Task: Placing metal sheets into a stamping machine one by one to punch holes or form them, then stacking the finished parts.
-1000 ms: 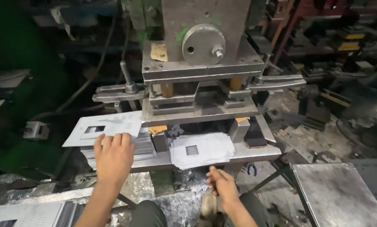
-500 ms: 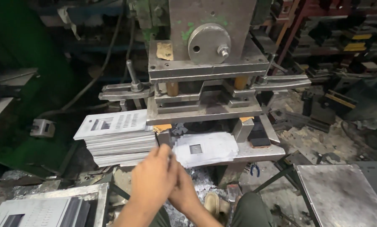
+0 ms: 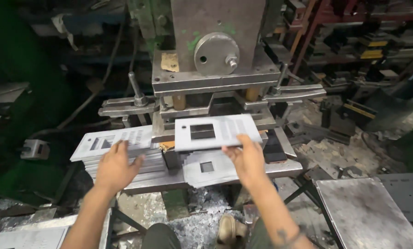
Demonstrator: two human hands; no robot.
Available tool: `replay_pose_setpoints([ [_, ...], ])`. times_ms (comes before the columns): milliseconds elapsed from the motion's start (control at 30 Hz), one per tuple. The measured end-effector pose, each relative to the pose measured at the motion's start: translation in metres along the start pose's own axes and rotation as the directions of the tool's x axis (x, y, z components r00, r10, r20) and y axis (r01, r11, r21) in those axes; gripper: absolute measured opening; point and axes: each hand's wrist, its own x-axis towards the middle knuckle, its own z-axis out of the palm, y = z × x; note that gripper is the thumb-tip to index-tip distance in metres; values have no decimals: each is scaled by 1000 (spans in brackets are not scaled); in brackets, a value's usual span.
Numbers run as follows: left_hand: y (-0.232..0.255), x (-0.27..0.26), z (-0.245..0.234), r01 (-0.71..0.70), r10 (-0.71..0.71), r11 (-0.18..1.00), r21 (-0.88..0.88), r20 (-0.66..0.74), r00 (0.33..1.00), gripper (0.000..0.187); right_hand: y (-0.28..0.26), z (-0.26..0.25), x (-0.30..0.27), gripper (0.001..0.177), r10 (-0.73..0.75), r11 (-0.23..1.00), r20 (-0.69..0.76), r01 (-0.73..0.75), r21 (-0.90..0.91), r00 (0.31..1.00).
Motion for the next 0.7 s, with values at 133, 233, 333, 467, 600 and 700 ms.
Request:
replay_pose_setpoints([
  [133,4,0,-5,12,-84,969,248,282,956,101,29,-31,64,22,137,985,27,-139,102,990],
  [233,18,-9,-10,71,-156,953,294,279,948,109,35,-19,54,19,103,970,18,-105,220,994],
  [333,22,-12,-10,68,-140,957,282,244,960,112,35,1,29,20,88,989,71,-79,-122,994],
  [467,24,-12,-11,67,-146,953,296,252,957,112,37,22,71,25,99,888,138,-25,-459,986],
  [600,27,-13,-12,68,-149,948,309,245,958,110,17,50,126,32,73,560,136,72,-826,988],
  [700,28,-10,-12,79,-166,948,308,268,949,111,20,48,142,32,78,472,134,82,-878,988],
])
